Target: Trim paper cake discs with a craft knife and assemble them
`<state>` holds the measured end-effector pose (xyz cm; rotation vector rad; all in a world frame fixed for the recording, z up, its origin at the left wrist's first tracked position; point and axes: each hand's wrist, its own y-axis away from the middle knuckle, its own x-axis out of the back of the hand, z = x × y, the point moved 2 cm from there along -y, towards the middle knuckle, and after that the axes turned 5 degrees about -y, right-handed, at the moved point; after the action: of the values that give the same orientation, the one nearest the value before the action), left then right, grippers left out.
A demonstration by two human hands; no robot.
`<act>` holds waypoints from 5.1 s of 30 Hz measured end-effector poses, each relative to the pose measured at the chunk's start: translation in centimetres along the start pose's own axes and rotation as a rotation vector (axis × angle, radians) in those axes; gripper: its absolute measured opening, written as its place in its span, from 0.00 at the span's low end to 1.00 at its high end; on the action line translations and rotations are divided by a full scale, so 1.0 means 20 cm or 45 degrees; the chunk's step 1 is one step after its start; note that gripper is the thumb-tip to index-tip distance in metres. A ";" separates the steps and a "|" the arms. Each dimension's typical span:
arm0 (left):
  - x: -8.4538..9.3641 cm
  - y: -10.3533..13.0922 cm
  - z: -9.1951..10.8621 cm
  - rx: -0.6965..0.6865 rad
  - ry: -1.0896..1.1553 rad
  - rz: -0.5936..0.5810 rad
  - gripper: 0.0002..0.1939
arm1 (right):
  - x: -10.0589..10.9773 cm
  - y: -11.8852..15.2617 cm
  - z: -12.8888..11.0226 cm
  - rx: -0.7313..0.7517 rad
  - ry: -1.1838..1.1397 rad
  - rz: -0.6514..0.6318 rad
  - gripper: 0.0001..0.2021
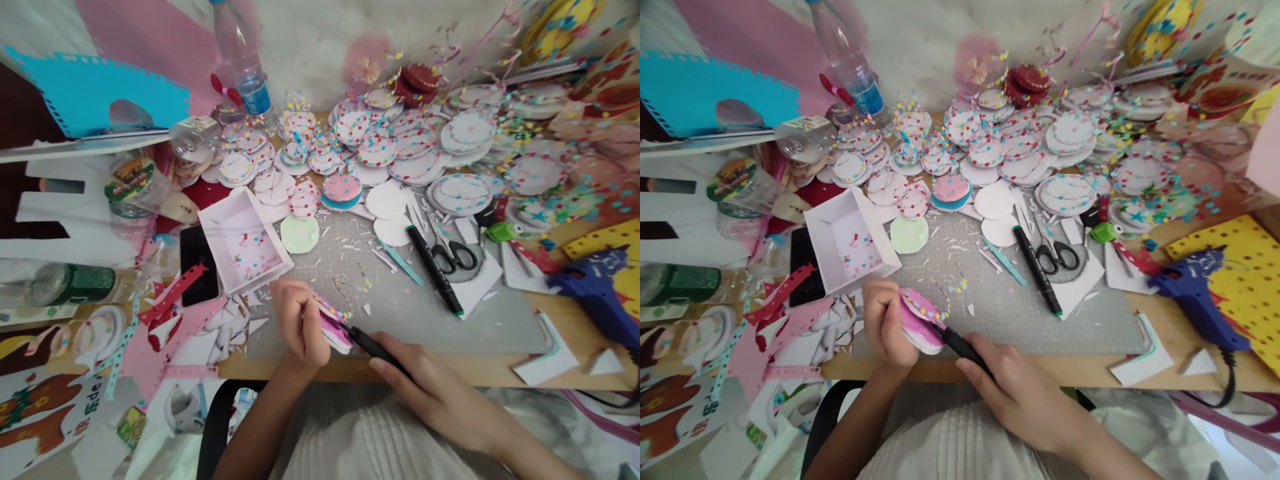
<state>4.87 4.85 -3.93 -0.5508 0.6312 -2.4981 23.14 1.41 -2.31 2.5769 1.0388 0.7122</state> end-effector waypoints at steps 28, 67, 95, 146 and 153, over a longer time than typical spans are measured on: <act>-0.08 -0.05 -0.02 0.167 0.162 0.217 0.17 | 0.01 0.03 -0.01 -0.058 0.234 -0.089 0.18; -0.05 -0.05 -0.01 0.116 0.155 0.124 0.15 | 0.08 0.00 0.00 -0.099 0.108 -0.205 0.23; -0.07 -0.04 -0.02 0.055 0.220 0.146 0.19 | 0.07 0.02 -0.04 -0.081 0.184 -0.182 0.24; -0.07 -0.06 -0.03 0.087 0.253 0.142 0.18 | 0.03 -0.01 -0.02 -0.019 0.333 -0.145 0.18; -0.06 -0.05 -0.03 0.047 0.212 0.114 0.17 | 0.04 0.02 -0.05 -0.021 0.290 -0.077 0.22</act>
<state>5.11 6.48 -4.24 -0.2959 0.6555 -2.4828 23.39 1.80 -1.05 2.4817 1.1663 1.0126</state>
